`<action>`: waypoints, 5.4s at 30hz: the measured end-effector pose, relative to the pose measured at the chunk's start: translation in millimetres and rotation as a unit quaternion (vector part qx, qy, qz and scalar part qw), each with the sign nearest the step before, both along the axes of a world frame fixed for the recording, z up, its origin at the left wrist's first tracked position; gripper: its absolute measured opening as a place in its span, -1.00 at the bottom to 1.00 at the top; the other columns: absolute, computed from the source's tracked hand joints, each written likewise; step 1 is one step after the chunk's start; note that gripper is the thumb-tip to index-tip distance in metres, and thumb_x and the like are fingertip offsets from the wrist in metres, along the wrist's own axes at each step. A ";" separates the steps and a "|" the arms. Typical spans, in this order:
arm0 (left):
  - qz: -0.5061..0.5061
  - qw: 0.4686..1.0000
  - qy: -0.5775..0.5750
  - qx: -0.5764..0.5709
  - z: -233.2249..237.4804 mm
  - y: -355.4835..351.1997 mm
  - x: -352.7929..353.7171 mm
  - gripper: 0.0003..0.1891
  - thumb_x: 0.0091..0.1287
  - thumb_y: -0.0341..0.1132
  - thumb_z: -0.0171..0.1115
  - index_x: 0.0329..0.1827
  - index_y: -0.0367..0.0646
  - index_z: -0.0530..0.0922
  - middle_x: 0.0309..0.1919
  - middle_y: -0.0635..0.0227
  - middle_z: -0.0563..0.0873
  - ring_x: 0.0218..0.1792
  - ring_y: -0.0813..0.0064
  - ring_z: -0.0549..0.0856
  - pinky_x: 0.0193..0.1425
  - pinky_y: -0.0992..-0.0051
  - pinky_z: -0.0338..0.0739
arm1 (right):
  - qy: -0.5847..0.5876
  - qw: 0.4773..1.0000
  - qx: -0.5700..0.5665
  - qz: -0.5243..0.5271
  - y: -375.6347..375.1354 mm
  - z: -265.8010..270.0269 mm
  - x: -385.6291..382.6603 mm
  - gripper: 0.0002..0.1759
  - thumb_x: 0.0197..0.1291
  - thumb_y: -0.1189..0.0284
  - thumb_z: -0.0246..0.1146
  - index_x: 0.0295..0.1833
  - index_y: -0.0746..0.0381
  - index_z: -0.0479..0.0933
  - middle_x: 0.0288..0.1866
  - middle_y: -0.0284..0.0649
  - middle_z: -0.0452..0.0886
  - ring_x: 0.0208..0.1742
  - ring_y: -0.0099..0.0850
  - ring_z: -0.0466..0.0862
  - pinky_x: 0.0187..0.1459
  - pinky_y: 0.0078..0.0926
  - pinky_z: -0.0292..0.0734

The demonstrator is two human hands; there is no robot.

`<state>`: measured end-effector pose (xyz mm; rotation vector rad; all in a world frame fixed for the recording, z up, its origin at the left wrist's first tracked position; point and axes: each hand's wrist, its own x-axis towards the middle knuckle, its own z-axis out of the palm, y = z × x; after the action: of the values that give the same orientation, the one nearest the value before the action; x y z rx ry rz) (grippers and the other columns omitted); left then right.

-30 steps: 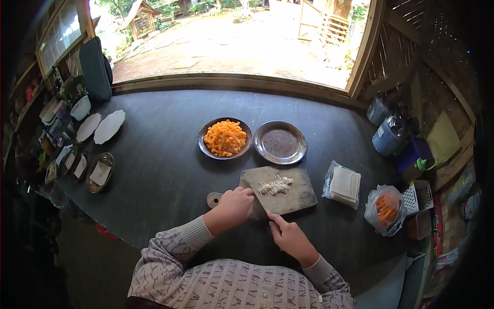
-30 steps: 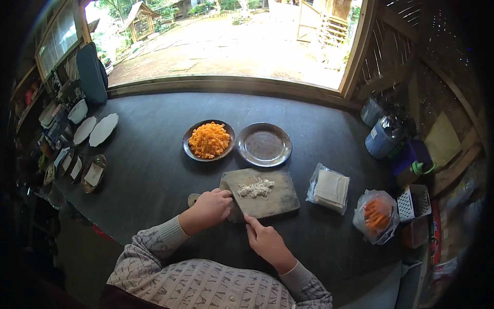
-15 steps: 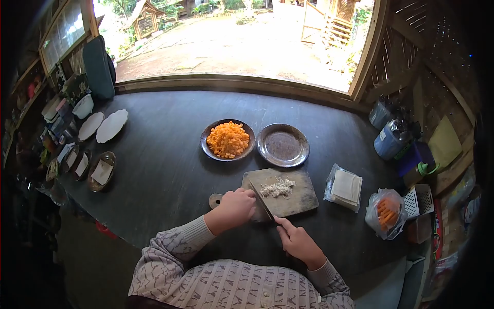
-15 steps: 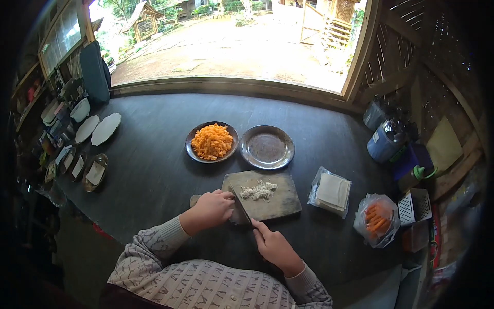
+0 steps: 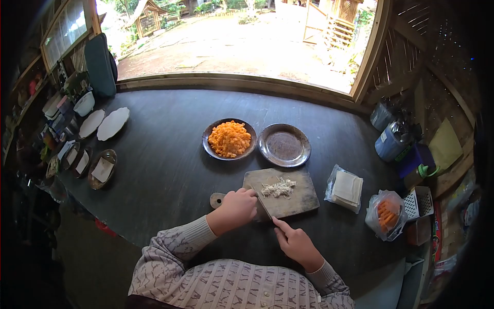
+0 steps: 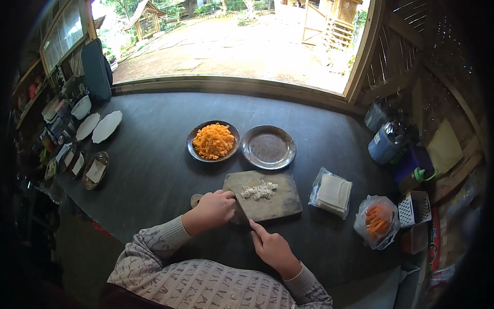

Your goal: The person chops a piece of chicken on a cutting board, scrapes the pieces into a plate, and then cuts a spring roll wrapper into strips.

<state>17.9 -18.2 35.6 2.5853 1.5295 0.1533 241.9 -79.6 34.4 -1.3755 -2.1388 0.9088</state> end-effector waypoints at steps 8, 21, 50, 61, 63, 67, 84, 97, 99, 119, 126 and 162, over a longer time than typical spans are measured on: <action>-0.007 1.000 -0.016 0.013 2.3 -1.1 -0.3 -0.79 0.22 -0.22 0.22 -0.29 -0.19 0.64 -0.17 0.29 0.64 -0.13 0.26 0.68 -0.17 0.31 0.65 | 0.046 0.997 -0.058 0.008 3.2 -0.6 3.0 -0.59 0.40 0.39 0.13 0.33 0.14 0.47 -0.65 -0.11 0.55 -0.70 -0.39 0.56 -0.54 -0.41 0.46; -0.013 1.000 -0.006 0.005 4.5 -4.0 3.4 -0.80 0.21 -0.27 0.21 -0.26 -0.23 0.64 -0.10 0.26 0.65 -0.09 0.27 0.67 -0.14 0.30 0.65 | 0.061 0.993 -0.101 -0.023 15.4 -2.8 -8.9 -0.60 0.43 0.33 0.09 0.33 0.13 0.46 -0.67 -0.19 0.54 -0.71 -0.43 0.58 -0.57 -0.47 0.49; -0.009 1.000 -0.005 -0.001 0.9 0.7 -1.1 -0.79 0.22 -0.23 0.20 -0.32 -0.20 0.66 -0.12 0.32 0.66 -0.10 0.28 0.67 -0.18 0.28 0.65 | 0.110 0.975 -0.191 -0.044 9.4 12.1 -7.6 -0.57 0.42 0.33 0.11 0.37 0.08 0.46 -0.70 -0.25 0.51 -0.74 -0.55 0.53 -0.57 -0.53 0.50; -0.014 1.000 -0.007 0.011 0.8 0.8 -0.3 -0.77 0.22 -0.21 0.23 -0.35 -0.21 0.66 -0.17 0.30 0.66 -0.12 0.29 0.68 -0.19 0.30 0.66 | 0.114 0.968 -0.217 -0.044 11.1 16.7 -7.7 -0.57 0.43 0.35 0.10 0.38 0.06 0.45 -0.71 -0.30 0.47 -0.72 -0.61 0.49 -0.57 -0.56 0.50; -0.013 1.000 -0.010 0.005 2.8 0.5 0.2 -0.77 0.22 -0.20 0.23 -0.35 -0.22 0.66 -0.17 0.29 0.66 -0.12 0.28 0.68 -0.18 0.30 0.66 | 0.121 0.965 -0.227 -0.047 11.4 15.2 -7.3 -0.57 0.43 0.36 0.10 0.38 0.07 0.45 -0.71 -0.30 0.46 -0.72 -0.62 0.48 -0.57 -0.57 0.49; -0.014 1.000 -0.024 -0.009 2.0 0.8 0.4 -0.75 0.22 -0.19 0.23 -0.33 -0.24 0.66 -0.18 0.26 0.65 -0.12 0.25 0.68 -0.15 0.29 0.66 | 0.123 0.967 -0.215 -0.050 13.8 11.6 -10.9 -0.57 0.43 0.36 0.10 0.38 0.08 0.45 -0.71 -0.32 0.46 -0.72 -0.63 0.46 -0.59 -0.57 0.47; -0.012 0.999 -0.032 -0.021 0.2 1.7 -3.5 -0.75 0.26 -0.19 0.21 -0.30 -0.24 0.65 -0.14 0.25 0.66 -0.08 0.23 0.67 -0.08 0.28 0.65 | 0.133 0.970 -0.193 -0.061 14.2 7.9 -5.3 -0.58 0.42 0.33 0.13 0.35 0.10 0.48 -0.71 -0.30 0.50 -0.72 -0.61 0.50 -0.58 -0.58 0.47; -0.011 0.999 -0.031 -0.013 1.6 0.9 -2.8 -0.75 0.22 -0.19 0.24 -0.33 -0.24 0.66 -0.08 0.26 0.64 -0.09 0.21 0.62 -0.06 0.28 0.63 | 0.128 0.966 -0.222 -0.045 11.2 14.3 -7.8 -0.57 0.43 0.34 0.12 0.38 0.07 0.46 -0.70 -0.36 0.48 -0.70 -0.65 0.48 -0.57 -0.60 0.47; -0.011 0.999 -0.031 -0.011 2.9 0.3 -2.5 -0.75 0.23 -0.19 0.24 -0.34 -0.24 0.66 -0.10 0.26 0.64 -0.09 0.22 0.62 -0.06 0.29 0.63 | 0.128 0.964 -0.227 -0.046 10.2 15.8 -9.6 -0.57 0.44 0.34 0.12 0.38 0.08 0.45 -0.70 -0.38 0.46 -0.70 -0.67 0.47 -0.58 -0.62 0.45; -0.017 0.999 -0.007 -0.044 6.0 3.8 -8.2 -0.71 0.24 -0.18 0.22 -0.15 -0.21 0.69 -0.08 0.29 0.69 -0.01 0.25 0.66 -0.03 0.30 0.63 | 0.134 0.969 -0.203 -0.048 14.9 13.6 -11.8 -0.57 0.43 0.31 0.12 0.36 0.10 0.47 -0.69 -0.30 0.50 -0.71 -0.61 0.51 -0.58 -0.59 0.49; -0.011 0.999 -0.003 -0.036 7.1 1.3 -5.6 -0.76 0.23 -0.20 0.22 -0.25 -0.21 0.68 -0.11 0.30 0.68 -0.05 0.25 0.66 -0.06 0.28 0.64 | 0.115 0.973 -0.197 -0.041 12.8 11.2 -12.1 -0.57 0.42 0.31 0.12 0.36 0.08 0.47 -0.69 -0.28 0.52 -0.72 -0.56 0.54 -0.58 -0.56 0.49; -0.014 1.000 -0.019 0.008 2.8 2.8 -6.2 -0.79 0.29 -0.23 0.15 -0.37 -0.13 0.67 -0.22 0.36 0.68 -0.17 0.26 0.68 -0.18 0.27 0.63 | 0.089 0.978 -0.185 -0.029 7.5 17.7 -1.7 -0.57 0.42 0.33 0.13 0.36 0.09 0.47 -0.70 -0.27 0.52 -0.73 -0.56 0.54 -0.57 -0.54 0.51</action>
<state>11.7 -15.3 38.4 2.5981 1.4854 0.2119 240.2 -72.1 52.1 -1.4532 -1.8475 1.4043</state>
